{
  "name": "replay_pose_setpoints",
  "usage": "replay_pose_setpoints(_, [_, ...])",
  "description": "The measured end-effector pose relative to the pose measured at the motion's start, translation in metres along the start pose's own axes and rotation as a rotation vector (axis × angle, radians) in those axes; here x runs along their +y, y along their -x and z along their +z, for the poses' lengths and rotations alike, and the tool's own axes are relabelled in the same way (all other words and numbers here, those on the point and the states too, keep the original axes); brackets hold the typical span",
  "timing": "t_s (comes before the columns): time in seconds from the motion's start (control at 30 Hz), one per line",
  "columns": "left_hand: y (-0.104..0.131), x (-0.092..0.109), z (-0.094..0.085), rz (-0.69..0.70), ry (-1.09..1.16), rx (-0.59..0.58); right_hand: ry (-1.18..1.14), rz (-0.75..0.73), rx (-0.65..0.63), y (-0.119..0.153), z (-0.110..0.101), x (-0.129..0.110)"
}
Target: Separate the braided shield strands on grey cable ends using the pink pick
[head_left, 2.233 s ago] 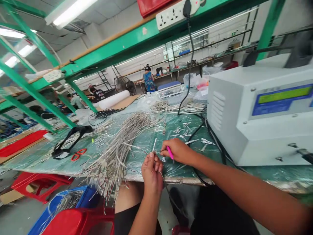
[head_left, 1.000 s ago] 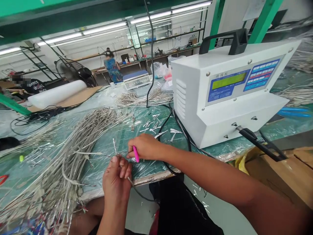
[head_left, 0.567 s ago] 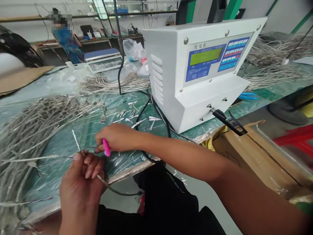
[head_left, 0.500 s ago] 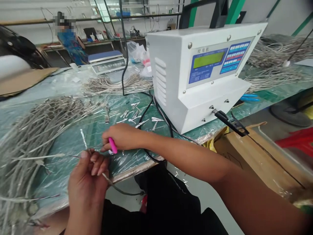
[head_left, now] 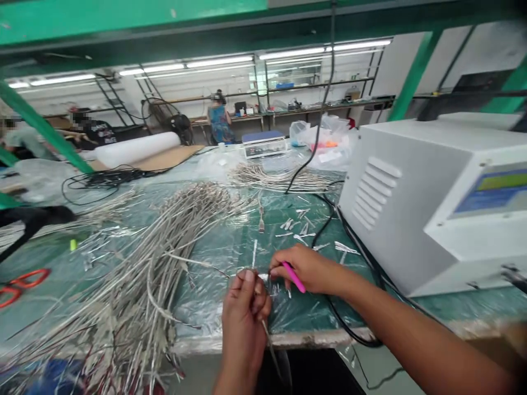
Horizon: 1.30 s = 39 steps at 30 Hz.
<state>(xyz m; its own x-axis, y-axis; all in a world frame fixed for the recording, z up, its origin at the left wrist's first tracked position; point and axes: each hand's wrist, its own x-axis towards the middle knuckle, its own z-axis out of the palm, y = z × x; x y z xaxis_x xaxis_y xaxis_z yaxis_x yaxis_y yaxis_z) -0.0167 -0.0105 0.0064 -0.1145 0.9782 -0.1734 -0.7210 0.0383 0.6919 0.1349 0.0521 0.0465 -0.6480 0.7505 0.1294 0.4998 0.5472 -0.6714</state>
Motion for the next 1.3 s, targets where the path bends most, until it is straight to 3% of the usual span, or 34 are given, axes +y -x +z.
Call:
replay_pose_setpoints(0.17, [0.003,-0.001,0.002,-0.041,-0.016,0.039,0.045,0.13,0.05,0.008,-0.007,0.012])
replay_pose_setpoints(0.3, [0.004,0.0,0.002,-0.088,-0.017,0.024,0.041,0.263,0.252,0.011,-0.01,0.018])
replay_pose_setpoints(0.4, [0.003,-0.001,-0.001,-0.115,-0.015,-0.005,-0.158,0.304,0.433,0.01,-0.005,0.009])
replay_pose_setpoints(0.47, [0.003,-0.002,-0.003,-0.148,-0.019,-0.034,-0.245,0.28,0.486,0.008,-0.001,0.002])
replay_pose_setpoints(0.63, [0.004,-0.002,-0.004,-0.226,-0.021,-0.072,-0.338,0.195,0.35,0.001,0.004,-0.003])
replay_pose_setpoints(0.77, [0.004,-0.001,-0.001,-0.226,-0.048,-0.082,-0.545,0.178,0.263,-0.001,0.005,-0.002])
replay_pose_setpoints(0.97, [0.007,-0.004,0.001,-0.212,-0.144,-0.081,-0.621,0.191,0.144,-0.001,0.007,-0.011])
replay_pose_setpoints(1.3, [0.012,-0.007,0.004,-0.118,-0.227,-0.07,-0.592,0.18,0.114,0.0,0.005,-0.013])
